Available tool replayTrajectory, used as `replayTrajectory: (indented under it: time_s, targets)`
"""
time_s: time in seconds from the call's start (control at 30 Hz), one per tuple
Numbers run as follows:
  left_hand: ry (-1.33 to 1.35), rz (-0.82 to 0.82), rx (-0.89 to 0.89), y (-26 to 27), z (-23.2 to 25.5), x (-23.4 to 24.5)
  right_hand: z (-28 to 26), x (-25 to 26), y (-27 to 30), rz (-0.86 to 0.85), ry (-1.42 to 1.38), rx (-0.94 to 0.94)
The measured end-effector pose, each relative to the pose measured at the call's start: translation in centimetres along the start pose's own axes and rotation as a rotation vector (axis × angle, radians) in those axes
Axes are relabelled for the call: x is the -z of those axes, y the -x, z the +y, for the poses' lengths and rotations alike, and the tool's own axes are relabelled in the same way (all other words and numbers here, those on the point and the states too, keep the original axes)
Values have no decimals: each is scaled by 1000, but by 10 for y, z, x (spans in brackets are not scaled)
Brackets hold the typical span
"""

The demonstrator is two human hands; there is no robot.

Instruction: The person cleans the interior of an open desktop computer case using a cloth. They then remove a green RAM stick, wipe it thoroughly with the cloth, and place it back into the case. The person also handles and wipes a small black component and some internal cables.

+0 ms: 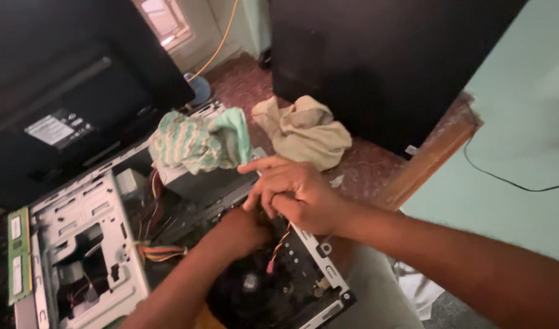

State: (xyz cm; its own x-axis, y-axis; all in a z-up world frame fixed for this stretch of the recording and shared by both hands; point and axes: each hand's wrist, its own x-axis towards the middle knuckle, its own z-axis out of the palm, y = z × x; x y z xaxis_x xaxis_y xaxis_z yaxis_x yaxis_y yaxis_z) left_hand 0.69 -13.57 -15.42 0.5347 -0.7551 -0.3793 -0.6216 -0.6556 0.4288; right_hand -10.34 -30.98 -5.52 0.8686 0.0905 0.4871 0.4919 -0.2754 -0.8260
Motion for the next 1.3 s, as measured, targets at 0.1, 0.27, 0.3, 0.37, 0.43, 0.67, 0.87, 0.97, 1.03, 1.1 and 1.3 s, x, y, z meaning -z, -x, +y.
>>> replayTrajectory:
  time_s: [0.1, 0.27, 0.3, 0.37, 0.43, 0.67, 0.87, 0.97, 1.03, 1.1, 1.3]
  targets:
    - [-45, 74, -38, 16, 16, 16, 4, -2, -1, -19, -38, 12]
    - [-159, -70, 59, 61, 58, 59, 4, -2, -1, -28, -27, -38]
    - [-146, -139, 98, 71, 62, 66, 5, -4, -2, -28, -23, -51]
    - [-165, -144, 4, 79, 68, 75, 7, -4, -3, -25, -59, -55]
    - [-225, -15, -264, 91, 69, 71, 8, -4, -5, -19, -83, -64]
    - [271, 8, -202, 74, 25, 55, 20, -1, -7, -10, -147, -65]
    - [284, 117, -306, 65, -5, 23, 21, 0, -13, 7, -168, -79]
    - [319, 53, -276, 56, -11, 22, 25, -1, -17, 23, -186, -86]
    - [370, 29, -331, 50, -16, 22, 31, -2, -14, 20, -174, -92]
    - [366, -8, -285, 52, -18, 20, 36, -5, -11, 14, -161, -91]
    - [294, -21, -66, 49, -13, 7, 46, -4, -11, -119, 77, -52]
